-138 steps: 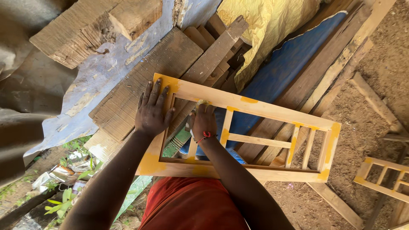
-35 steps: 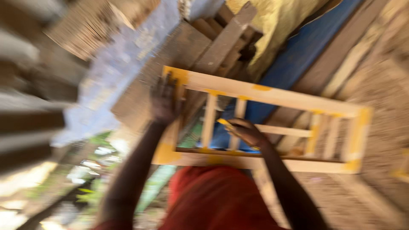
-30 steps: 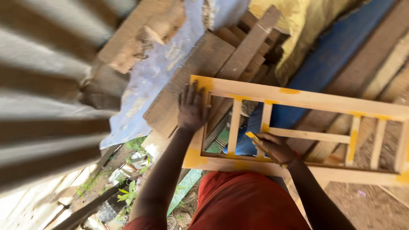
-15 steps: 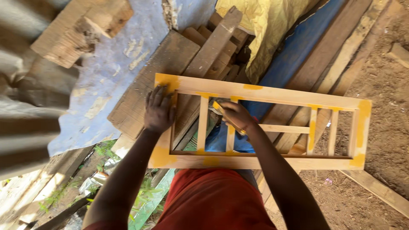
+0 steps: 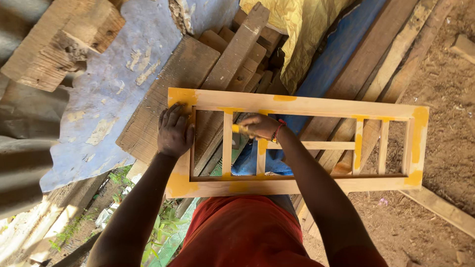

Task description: The person sands the surfaces and inner edges of a wooden frame using a sanding block, rotating and moving the frame to reach all sections.

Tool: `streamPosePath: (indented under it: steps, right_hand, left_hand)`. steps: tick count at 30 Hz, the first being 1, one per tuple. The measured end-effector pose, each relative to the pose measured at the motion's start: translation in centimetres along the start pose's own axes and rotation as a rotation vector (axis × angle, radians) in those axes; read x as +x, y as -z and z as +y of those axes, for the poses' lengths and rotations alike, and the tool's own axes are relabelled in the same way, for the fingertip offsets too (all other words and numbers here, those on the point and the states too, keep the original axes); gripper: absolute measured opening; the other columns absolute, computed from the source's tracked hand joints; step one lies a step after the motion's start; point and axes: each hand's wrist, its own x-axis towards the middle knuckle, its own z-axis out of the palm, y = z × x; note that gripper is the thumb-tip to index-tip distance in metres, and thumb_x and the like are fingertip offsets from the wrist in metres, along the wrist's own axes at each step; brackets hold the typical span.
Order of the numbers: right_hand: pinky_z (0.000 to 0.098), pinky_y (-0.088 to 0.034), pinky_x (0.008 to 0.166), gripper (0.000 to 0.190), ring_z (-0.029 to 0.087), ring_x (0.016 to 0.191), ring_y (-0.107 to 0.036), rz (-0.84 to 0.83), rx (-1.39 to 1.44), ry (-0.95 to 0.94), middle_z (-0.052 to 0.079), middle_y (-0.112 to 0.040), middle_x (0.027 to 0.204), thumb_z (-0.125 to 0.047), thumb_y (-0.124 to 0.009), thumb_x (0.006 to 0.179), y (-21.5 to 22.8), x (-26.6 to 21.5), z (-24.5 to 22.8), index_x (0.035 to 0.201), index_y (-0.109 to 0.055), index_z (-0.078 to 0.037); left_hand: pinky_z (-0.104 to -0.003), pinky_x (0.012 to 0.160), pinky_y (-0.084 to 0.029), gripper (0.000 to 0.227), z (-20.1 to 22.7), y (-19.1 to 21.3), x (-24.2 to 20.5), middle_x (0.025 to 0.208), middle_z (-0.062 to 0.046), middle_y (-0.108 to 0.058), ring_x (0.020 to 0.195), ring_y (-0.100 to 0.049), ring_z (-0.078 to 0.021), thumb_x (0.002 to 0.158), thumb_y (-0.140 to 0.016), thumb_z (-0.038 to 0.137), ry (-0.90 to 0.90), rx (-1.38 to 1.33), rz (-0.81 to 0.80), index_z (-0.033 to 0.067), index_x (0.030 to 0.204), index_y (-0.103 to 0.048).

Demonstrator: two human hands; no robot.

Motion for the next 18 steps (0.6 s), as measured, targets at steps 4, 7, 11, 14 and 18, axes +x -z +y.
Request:
streamPosePath:
  steps: [4,7,11,14,18]
  right_hand:
    - [0.032,-0.061,0.075,0.054,0.013,0.089,-0.068,-0.08,0.153,0.12,0.009,-0.071,0.113,-0.029,-0.06,0.096,-0.7,0.0,3.1,0.148,-0.057,-0.014]
    - [0.0338,-0.062,0.077,0.056,0.016,0.094,-0.071,-0.025,0.476,0.235,0.011,-0.071,0.119,-0.031,-0.062,0.096,-2.3,-1.6,7.0,0.146,-0.053,-0.006]
    - [0.0344,-0.061,0.08,0.057,0.02,0.097,-0.073,-0.053,0.702,0.373,0.016,-0.071,0.115,-0.03,-0.058,0.102,-4.9,-4.1,11.9,0.147,-0.05,0.004]
    - [0.0353,-0.06,0.079,0.052,0.021,0.093,-0.07,0.103,0.888,0.356,0.01,-0.067,0.116,-0.018,-0.062,0.1,-7.7,-6.9,15.3,0.146,-0.05,0.004]
    - [0.0318,-0.06,0.083,0.046,0.019,0.094,-0.071,0.197,0.722,0.397,0.011,-0.07,0.116,-0.017,-0.059,0.104,-8.4,-10.3,16.1,0.145,-0.055,0.004]
  left_hand:
    - [-0.061,0.121,-0.029,0.032,-0.3,-0.1,0.1,0.142,-0.022,-0.058,0.14,-0.048,-0.0397,0.093,-0.065,0.024,-0.02,0.008,0.025,0.0009,0.115,-0.069]
    - [-0.063,0.123,-0.025,0.029,-0.2,-0.4,-0.5,0.143,-0.02,-0.058,0.143,-0.047,-0.0381,0.094,-0.065,0.024,-0.007,0.036,0.007,0.0039,0.114,-0.07]
    - [-0.063,0.125,-0.022,0.027,-0.2,-0.1,-0.2,0.145,-0.02,-0.055,0.146,-0.044,-0.0378,0.093,-0.068,0.024,-0.054,0.055,-0.014,0.0097,0.115,-0.073]
    - [-0.063,0.125,-0.022,0.03,0.7,-0.3,-0.4,0.153,-0.018,-0.05,0.149,-0.04,-0.0386,0.086,-0.071,0.021,-0.129,0.026,-0.126,0.0166,0.115,-0.075]
    - [-0.061,0.127,-0.021,0.053,3.3,-1.4,1.9,0.166,-0.014,-0.036,0.155,-0.029,-0.0373,0.078,-0.071,0.015,-0.296,-0.054,-0.294,0.0275,0.13,-0.074]
